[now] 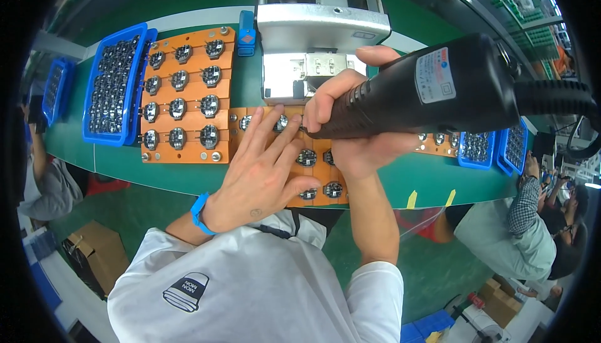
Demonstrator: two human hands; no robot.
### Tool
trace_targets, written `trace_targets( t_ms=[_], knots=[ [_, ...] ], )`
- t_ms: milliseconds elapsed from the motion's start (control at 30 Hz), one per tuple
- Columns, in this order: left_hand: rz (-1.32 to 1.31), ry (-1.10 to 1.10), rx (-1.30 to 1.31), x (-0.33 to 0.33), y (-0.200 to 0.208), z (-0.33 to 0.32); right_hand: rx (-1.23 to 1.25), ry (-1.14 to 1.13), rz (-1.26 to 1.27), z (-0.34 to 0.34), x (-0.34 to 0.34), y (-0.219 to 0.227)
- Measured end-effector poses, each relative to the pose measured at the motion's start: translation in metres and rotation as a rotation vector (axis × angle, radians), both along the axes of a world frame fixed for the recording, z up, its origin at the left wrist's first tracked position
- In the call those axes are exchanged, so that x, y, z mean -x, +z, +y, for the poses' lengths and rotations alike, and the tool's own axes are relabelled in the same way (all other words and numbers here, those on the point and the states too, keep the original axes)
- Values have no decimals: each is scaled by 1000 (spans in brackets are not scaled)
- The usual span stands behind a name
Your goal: The person assembles electronic components onto printed circuit boards by securing them with screws using an electric screwdriver.
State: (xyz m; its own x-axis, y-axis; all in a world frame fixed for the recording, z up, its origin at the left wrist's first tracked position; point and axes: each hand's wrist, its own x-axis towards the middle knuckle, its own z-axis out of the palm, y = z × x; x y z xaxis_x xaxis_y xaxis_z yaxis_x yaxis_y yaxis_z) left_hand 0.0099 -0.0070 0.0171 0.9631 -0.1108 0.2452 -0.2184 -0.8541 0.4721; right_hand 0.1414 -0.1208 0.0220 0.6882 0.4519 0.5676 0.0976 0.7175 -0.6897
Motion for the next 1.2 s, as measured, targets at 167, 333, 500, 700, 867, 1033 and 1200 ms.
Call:
trace_targets(
  t_ms=[167, 333, 500, 700, 867, 1033, 1200],
  knots=[
    [4, 4, 2, 0, 0, 1, 17, 42, 34, 1, -1, -4],
    [20, -9, 4, 0, 0, 1, -58, 54, 61, 2, 0, -12],
    [15, -7, 5, 0, 2, 1, -17, 64, -2, 0, 4, -11],
    [14, 9, -13, 0, 1, -1, 22, 50, 136, 1, 5, 6],
    [-14, 6, -9, 1, -1, -2, -211, -51, -80, -3, -12, 40],
    [-24, -1, -6, 0, 1, -3, -186, -87, -261, -7, -33, 44],
    [-23, 6, -12, 0, -1, -3, -222, -39, -256, 0, -33, 38]
  ],
)
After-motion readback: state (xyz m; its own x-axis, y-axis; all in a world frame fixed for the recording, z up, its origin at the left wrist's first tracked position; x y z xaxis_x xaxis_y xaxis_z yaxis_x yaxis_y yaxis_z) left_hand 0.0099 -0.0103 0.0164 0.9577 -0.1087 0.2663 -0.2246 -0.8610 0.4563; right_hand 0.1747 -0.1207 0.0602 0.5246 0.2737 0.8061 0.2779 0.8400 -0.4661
